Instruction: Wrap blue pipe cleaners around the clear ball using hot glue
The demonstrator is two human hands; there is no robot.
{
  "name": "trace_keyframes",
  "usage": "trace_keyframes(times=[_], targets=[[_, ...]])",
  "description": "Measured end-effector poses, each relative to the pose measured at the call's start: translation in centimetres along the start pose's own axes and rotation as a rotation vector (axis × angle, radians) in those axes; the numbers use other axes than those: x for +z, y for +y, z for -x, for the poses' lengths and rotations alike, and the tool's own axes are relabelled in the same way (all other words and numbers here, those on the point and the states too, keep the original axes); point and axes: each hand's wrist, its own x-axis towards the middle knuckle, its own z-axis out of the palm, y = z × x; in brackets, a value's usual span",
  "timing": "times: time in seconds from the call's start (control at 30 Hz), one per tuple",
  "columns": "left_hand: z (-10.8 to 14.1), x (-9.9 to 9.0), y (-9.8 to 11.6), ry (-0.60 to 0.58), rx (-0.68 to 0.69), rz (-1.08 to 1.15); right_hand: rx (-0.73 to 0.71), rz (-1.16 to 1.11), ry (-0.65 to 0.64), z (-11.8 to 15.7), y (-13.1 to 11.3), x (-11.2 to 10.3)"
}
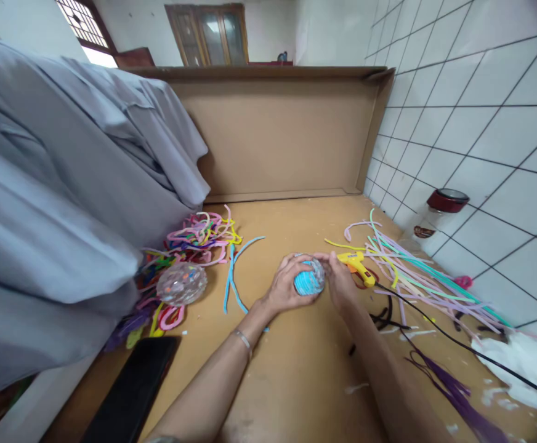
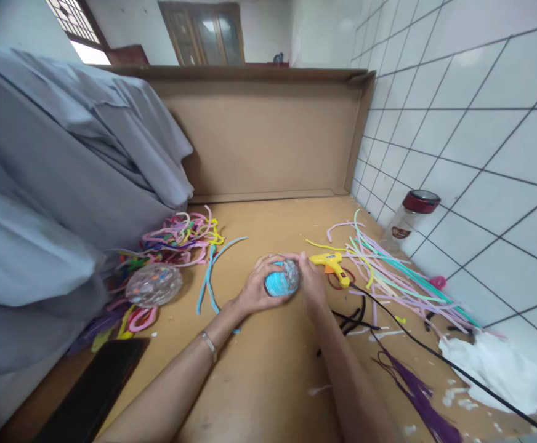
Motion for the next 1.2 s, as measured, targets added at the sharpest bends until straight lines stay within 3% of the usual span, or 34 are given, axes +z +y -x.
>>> trace_keyframes(times=[0.1, 0.3, 0.47, 0.67, 0.9, 1.07, 1.2], targets=[[0.0, 0.0, 0.0, 0.012, 0.001, -0.009, 0.068, -0.017, 0.086, -0.1, 0.1, 0.0], [-0.1, 0.0, 0.3, 0.033, 0.028, -0.020, -0.097, 0.264, -0.011, 0.7, -1.1, 0.2], [0.0, 0.2, 0.2, 0.004, 0.056, -0.013, -0.073, 0.189, -0.031, 1.1, -1.8, 0.4], [0.7, 0.3, -0.1, 0.030, -0.062, -0.042, -0.061, 0.120, -0.023, 1.2, -1.8, 0.7], [0.3, 0.2, -0.3, -0.005, 0.007, -0.020, -0.023, 0.099, 0.000, 0.6, -0.9, 0.3], [0.3, 0.2, -0.2, 0.010, 0.004, -0.027, 0.049, -0.093, 0.052, 0.1, -0.1, 0.3], [0.3, 0.2, -0.2, 0.012, 0.015, -0.027, 0.029, 0.088, 0.095, 0.2, -0.2, 0.4]])
